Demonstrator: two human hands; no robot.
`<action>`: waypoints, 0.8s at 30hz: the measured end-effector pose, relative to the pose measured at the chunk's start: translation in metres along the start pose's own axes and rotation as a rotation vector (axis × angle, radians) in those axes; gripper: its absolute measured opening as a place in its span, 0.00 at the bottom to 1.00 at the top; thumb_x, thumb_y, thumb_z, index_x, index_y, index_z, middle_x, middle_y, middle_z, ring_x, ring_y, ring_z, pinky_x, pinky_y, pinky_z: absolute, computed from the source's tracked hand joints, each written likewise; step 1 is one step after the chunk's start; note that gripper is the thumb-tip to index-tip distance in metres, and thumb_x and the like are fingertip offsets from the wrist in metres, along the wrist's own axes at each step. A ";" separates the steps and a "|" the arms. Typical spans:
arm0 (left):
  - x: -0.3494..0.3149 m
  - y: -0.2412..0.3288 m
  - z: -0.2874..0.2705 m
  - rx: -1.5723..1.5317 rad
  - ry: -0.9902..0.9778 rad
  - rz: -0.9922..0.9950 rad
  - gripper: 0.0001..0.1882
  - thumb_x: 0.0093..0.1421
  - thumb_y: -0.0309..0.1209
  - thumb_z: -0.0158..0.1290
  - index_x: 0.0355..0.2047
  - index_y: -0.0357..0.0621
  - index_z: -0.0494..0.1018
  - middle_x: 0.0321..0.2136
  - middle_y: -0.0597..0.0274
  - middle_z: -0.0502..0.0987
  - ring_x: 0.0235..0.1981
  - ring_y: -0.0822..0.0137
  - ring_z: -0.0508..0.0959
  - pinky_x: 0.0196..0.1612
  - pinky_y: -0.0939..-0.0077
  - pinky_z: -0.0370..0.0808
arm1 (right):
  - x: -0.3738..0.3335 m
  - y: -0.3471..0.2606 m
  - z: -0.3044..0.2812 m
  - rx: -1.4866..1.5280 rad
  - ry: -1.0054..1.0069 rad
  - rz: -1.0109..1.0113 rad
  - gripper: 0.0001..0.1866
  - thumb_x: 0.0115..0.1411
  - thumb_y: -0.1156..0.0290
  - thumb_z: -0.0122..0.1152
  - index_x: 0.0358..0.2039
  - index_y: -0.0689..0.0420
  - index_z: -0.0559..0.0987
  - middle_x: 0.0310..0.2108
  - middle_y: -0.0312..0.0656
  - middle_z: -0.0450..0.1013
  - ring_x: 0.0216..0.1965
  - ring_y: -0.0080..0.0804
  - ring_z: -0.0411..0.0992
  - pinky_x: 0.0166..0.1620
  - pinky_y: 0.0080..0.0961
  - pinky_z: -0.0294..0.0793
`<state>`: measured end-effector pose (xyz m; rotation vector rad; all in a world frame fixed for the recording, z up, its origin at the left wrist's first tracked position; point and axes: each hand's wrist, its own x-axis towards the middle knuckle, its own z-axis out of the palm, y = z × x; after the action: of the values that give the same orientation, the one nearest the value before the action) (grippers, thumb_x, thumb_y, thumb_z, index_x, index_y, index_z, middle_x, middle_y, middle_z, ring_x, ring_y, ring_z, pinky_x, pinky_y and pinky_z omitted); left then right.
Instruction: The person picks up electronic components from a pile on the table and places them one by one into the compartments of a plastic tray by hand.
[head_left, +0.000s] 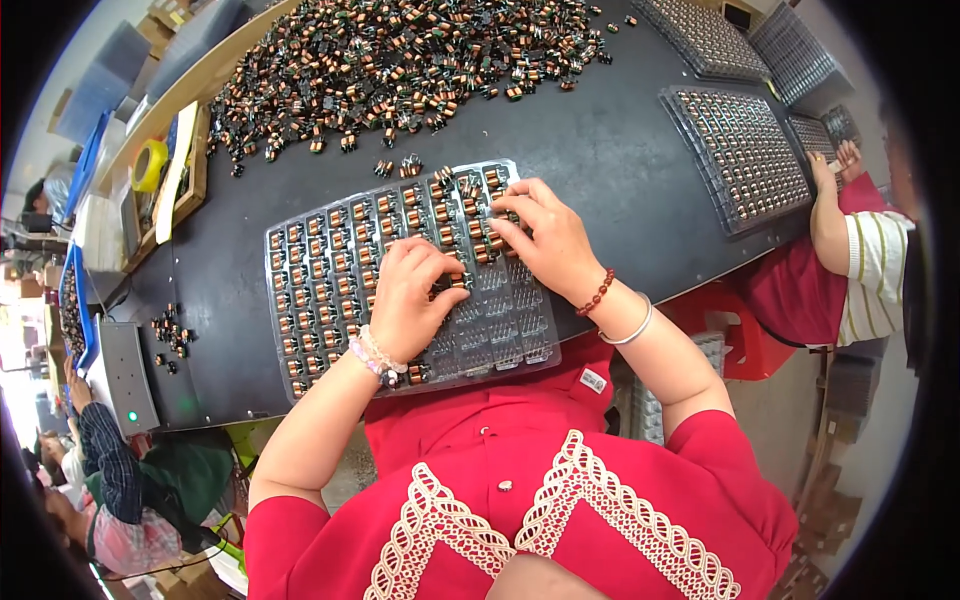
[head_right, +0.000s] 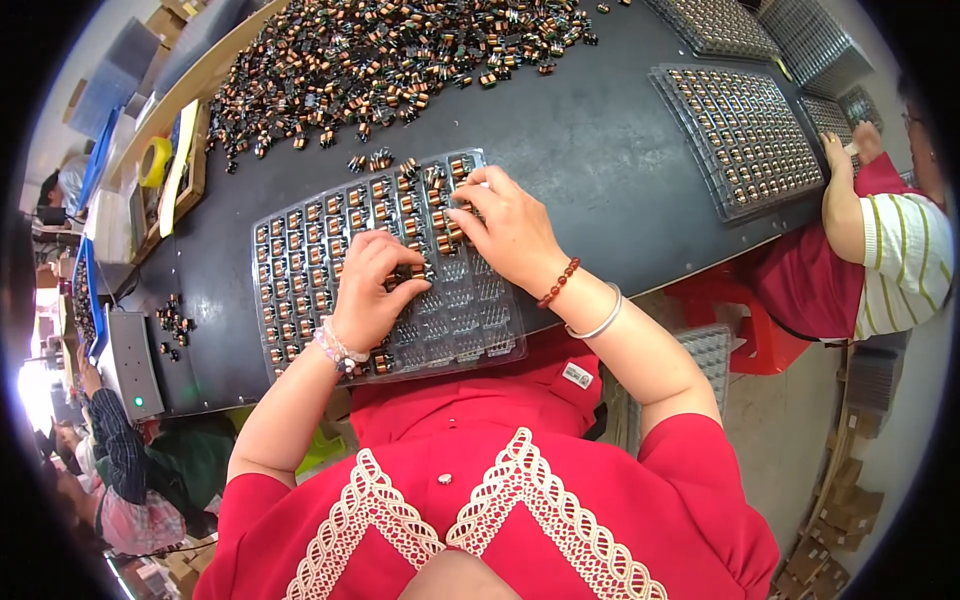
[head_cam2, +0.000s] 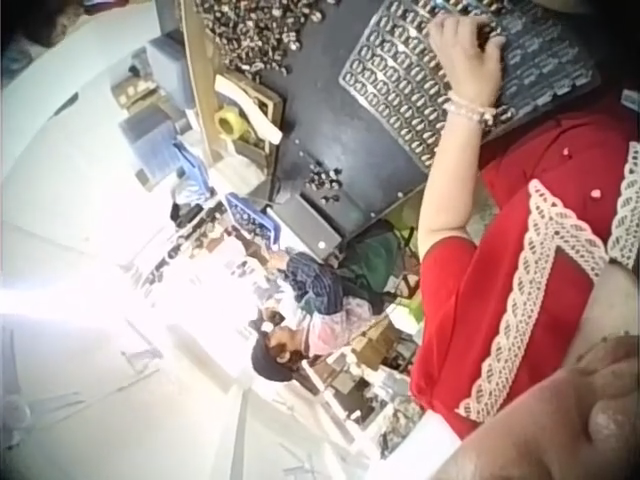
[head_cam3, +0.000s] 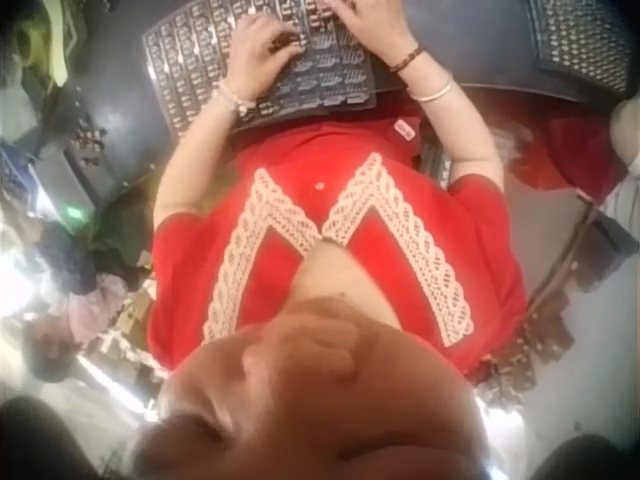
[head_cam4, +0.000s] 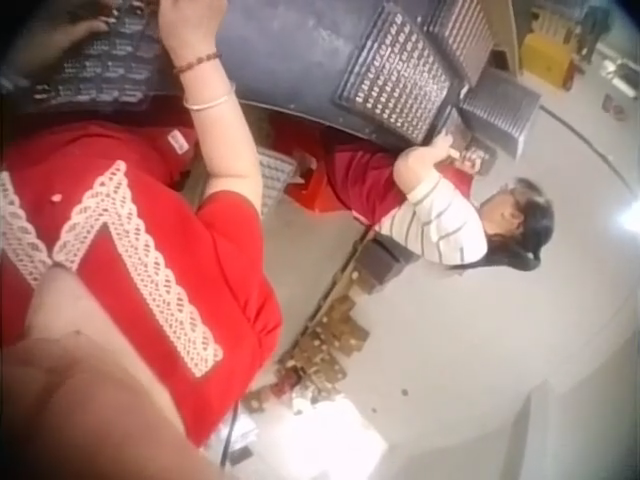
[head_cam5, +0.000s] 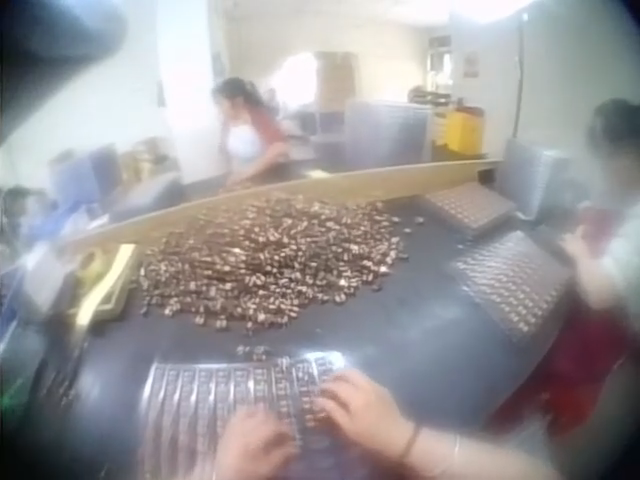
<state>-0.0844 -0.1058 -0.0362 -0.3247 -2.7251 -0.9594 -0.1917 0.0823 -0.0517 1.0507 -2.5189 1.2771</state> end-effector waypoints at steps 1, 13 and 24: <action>-0.001 0.001 0.000 0.006 -0.009 -0.009 0.12 0.43 0.27 0.64 0.31 0.45 0.76 0.32 0.64 0.76 0.44 0.58 0.71 0.49 0.61 0.67 | 0.000 0.000 -0.001 0.073 -0.024 0.074 0.06 0.57 0.71 0.61 0.33 0.59 0.79 0.37 0.40 0.72 0.29 0.30 0.74 0.34 0.26 0.73; -0.002 0.012 -0.008 0.192 -0.053 0.104 0.07 0.46 0.24 0.62 0.26 0.43 0.76 0.34 0.65 0.76 0.45 0.57 0.72 0.47 0.61 0.68 | -0.004 0.001 -0.022 -0.190 -0.137 -0.328 0.10 0.47 0.73 0.67 0.33 0.54 0.80 0.37 0.36 0.77 0.36 0.33 0.74 0.38 0.28 0.75; 0.071 -0.021 -0.016 0.222 0.032 0.090 0.21 0.54 0.19 0.52 0.50 0.43 0.71 0.49 0.56 0.74 0.54 0.51 0.69 0.57 0.60 0.65 | -0.016 -0.006 -0.037 0.004 -0.101 -0.194 0.11 0.46 0.76 0.68 0.33 0.55 0.81 0.36 0.36 0.78 0.33 0.34 0.73 0.36 0.26 0.75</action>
<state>-0.1552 -0.1228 -0.0152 -0.3825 -2.7280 -0.6255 -0.1833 0.1164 -0.0305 1.3544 -2.4130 1.2038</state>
